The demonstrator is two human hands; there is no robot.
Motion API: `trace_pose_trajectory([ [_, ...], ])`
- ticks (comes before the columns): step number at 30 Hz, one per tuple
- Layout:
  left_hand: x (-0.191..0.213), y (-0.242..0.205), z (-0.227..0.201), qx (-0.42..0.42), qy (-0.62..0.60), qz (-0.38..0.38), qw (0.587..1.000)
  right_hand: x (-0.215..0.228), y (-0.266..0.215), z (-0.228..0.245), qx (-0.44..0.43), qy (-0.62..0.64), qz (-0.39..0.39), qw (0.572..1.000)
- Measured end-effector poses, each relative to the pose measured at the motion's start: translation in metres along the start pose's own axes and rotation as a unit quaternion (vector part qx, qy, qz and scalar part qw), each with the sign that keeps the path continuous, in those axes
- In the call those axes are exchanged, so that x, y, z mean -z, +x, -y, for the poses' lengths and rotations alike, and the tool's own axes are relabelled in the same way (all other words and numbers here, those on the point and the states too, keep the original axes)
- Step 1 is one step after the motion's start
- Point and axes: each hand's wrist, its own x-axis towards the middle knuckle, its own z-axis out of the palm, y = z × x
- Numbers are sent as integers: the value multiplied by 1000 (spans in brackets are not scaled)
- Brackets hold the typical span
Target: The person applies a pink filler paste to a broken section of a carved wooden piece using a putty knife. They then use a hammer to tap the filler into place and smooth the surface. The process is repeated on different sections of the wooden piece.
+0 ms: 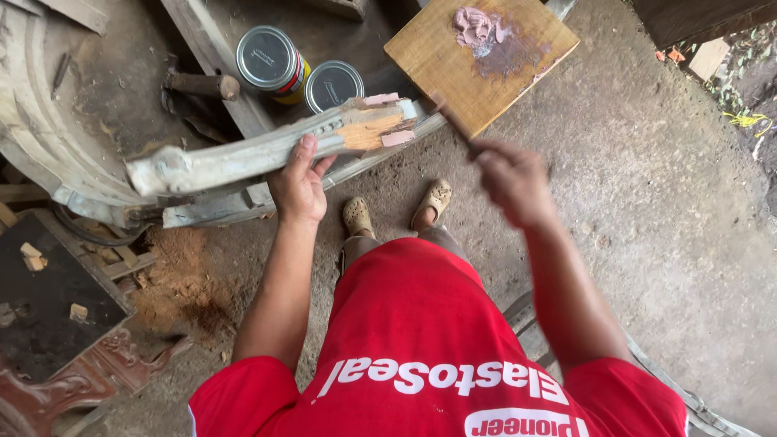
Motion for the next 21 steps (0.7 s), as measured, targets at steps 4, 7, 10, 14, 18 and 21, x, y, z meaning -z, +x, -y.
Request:
trace_pose_trajectory([
  [4, -10, 3, -3, -43, 42, 32, 998, 62, 76, 1, -21, -217, -114, 969],
  [7, -31, 18, -4, -109, 57, 66, 990, 77, 127, -5, 297, -342, -136, 881],
  [10, -42, 20, -1, -147, 82, 80, 982, 71, 159, -9, 248, -406, -114, 872],
  [14, -50, 31, 6, -135, 65, 89, 985, 73, 176, -7, 196, -473, -101, 853],
  [18, -47, 46, 15, -154, 79, 84, 981, 75, 183, -3, 185, -502, -93, 840],
  [21, -49, 64, 26, -153, 56, 88, 983, 73, 178, 8, 215, -511, -65, 830],
])
